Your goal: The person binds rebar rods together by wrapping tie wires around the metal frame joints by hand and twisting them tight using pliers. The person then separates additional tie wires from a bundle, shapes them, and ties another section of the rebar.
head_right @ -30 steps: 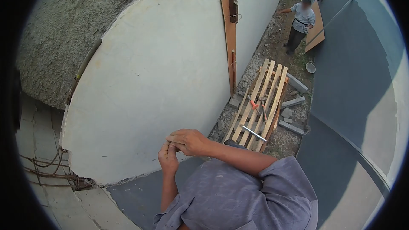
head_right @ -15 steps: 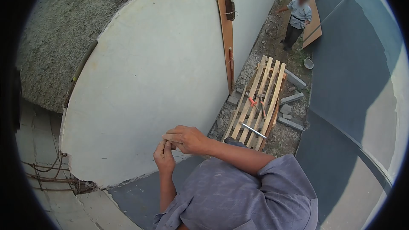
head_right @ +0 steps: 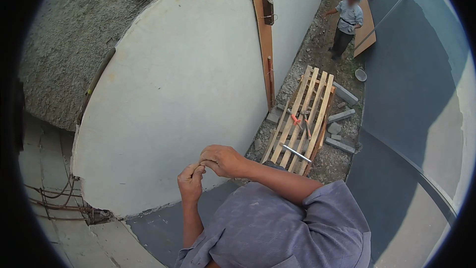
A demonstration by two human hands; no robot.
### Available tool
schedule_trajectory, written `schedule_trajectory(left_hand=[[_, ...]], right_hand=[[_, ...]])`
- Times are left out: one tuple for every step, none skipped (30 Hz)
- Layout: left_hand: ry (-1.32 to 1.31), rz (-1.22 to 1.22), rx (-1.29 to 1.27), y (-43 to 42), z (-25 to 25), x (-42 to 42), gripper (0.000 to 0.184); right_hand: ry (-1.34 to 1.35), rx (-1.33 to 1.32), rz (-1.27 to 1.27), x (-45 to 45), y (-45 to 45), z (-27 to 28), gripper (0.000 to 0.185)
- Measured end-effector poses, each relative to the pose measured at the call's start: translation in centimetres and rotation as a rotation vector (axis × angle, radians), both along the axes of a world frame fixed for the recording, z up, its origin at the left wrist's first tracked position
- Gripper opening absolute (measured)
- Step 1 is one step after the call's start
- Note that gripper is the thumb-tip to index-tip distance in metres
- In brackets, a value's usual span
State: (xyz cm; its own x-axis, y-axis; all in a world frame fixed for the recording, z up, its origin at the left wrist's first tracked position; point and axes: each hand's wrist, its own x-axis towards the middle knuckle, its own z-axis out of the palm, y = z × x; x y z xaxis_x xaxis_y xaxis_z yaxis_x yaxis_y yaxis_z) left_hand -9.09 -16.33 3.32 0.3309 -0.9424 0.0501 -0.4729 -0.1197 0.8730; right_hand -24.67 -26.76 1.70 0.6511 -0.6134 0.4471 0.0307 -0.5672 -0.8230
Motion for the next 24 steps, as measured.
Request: schedule_trajectory(left_hand=[[0.014, -0.003, 0.015, 0.1, 0.1, -0.1, 0.014], [0.020, -0.011, 0.010, 0.1, -0.1, -0.2, 0.014], [0.027, -0.020, 0.006, 0.0, -0.4, -0.3, 0.015], [0.035, -0.030, 0.002, 0.0, -0.6, -0.3, 0.015], [0.074, -0.011, 0.027, 0.1, -0.7, -0.4, 0.016], [0.113, 0.008, 0.049, 0.1, -0.7, -0.4, 0.016], [0.152, 0.029, 0.072, 0.2, -0.8, -0.4, 0.016], [0.154, 0.032, 0.088, 0.2, -0.8, -0.2, 0.017], [0.156, 0.036, 0.107, 0.4, -0.9, 0.1, 0.017], [0.159, 0.039, 0.126, 0.5, -1.0, 0.2, 0.018], [0.227, 0.048, 0.114, 0.5, -1.2, 0.2, 0.018], [0.295, 0.058, 0.101, 0.5, -1.4, 0.1, 0.019], [0.363, 0.067, 0.089, 0.5, -1.5, 0.1, 0.019], [0.382, 0.045, 0.082, 0.3, -1.6, 0.1, 0.020], [0.402, 0.023, 0.075, 0.1, -1.7, 0.0, 0.020], [0.422, 0.004, 0.068, -0.1, -1.7, -0.1, 0.021], [0.438, 0.003, 0.079, -0.4, -1.6, -0.4, 0.021], [0.455, 0.003, 0.092, -0.7, -1.5, -0.8, 0.022], [0.471, 0.002, 0.110, -0.8, -1.3, -1.0, 0.022], [0.522, -0.023, 0.148, -0.7, -1.3, -0.9, 0.022], [0.572, -0.049, 0.184, -0.8, -1.2, -0.7, 0.023], [0.623, -0.073, 0.217, -0.8, -1.2, -0.4, 0.023], [0.596, -0.106, 0.278, -0.5, -1.5, -0.1, 0.024], [0.570, -0.141, 0.339, 0.1, -2.1, 0.4, 0.024]], right_hand=[[0.022, 0.001, 0.008, -0.1, 0.0, -0.2, 0.009], [0.017, 0.004, 0.007, -0.2, 0.0, -0.3, 0.009], [0.012, 0.007, 0.006, -0.4, 0.1, -0.4, 0.008], [0.007, 0.010, 0.005, -0.5, 0.1, -0.4, 0.007], [0.015, 0.023, -0.021, -0.7, 0.2, -0.5, 0.008], [0.023, 0.033, -0.045, -0.8, 0.1, -0.5, 0.008], [0.030, 0.044, -0.068, -0.9, 0.0, -0.5, 0.008], [0.067, 0.113, -0.046, -1.0, -0.2, -0.7, 0.011], [0.103, 0.185, -0.023, -1.1, -0.2, -0.9, 0.014], [0.141, 0.257, 0.000, -1.2, -0.3, -1.0, 0.017], [0.075, 0.445, 0.047, -1.3, -0.2, -0.8, 0.020], [0.006, 0.631, 0.095, -1.4, -0.1, 0.0, 0.024], [-0.064, 0.817, 0.143, -1.5, -0.1, 0.5, 0.027], [-0.087, 0.761, 0.132, -1.3, 0.0, 0.3, 0.029], [-0.108, 0.705, 0.121, -1.0, 0.3, -0.2, 0.030], [-0.128, 0.650, 0.112, -0.7, 0.5, -0.8, 0.032], [-0.139, 0.660, 0.138, -0.4, 0.4, -1.5, 0.032], [-0.149, 0.673, 0.164, -0.1, 0.4, -2.0, 0.031], [-0.160, 0.689, 0.188, 0.0, 0.6, -2.4, 0.030], [-0.180, 0.704, 0.139, -0.1, 0.7, -2.6, 0.029], [-0.199, 0.717, 0.090, -0.4, 0.4, -2.3, 0.029], [-0.217, 0.727, 0.043, -0.7, -0.1, -1.9, 0.029], [-0.328, 0.829, -0.001, -1.1, -0.7, -1.4, 0.026], [-0.441, 0.928, -0.050, -1.7, -1.7, -0.7, 0.024]])
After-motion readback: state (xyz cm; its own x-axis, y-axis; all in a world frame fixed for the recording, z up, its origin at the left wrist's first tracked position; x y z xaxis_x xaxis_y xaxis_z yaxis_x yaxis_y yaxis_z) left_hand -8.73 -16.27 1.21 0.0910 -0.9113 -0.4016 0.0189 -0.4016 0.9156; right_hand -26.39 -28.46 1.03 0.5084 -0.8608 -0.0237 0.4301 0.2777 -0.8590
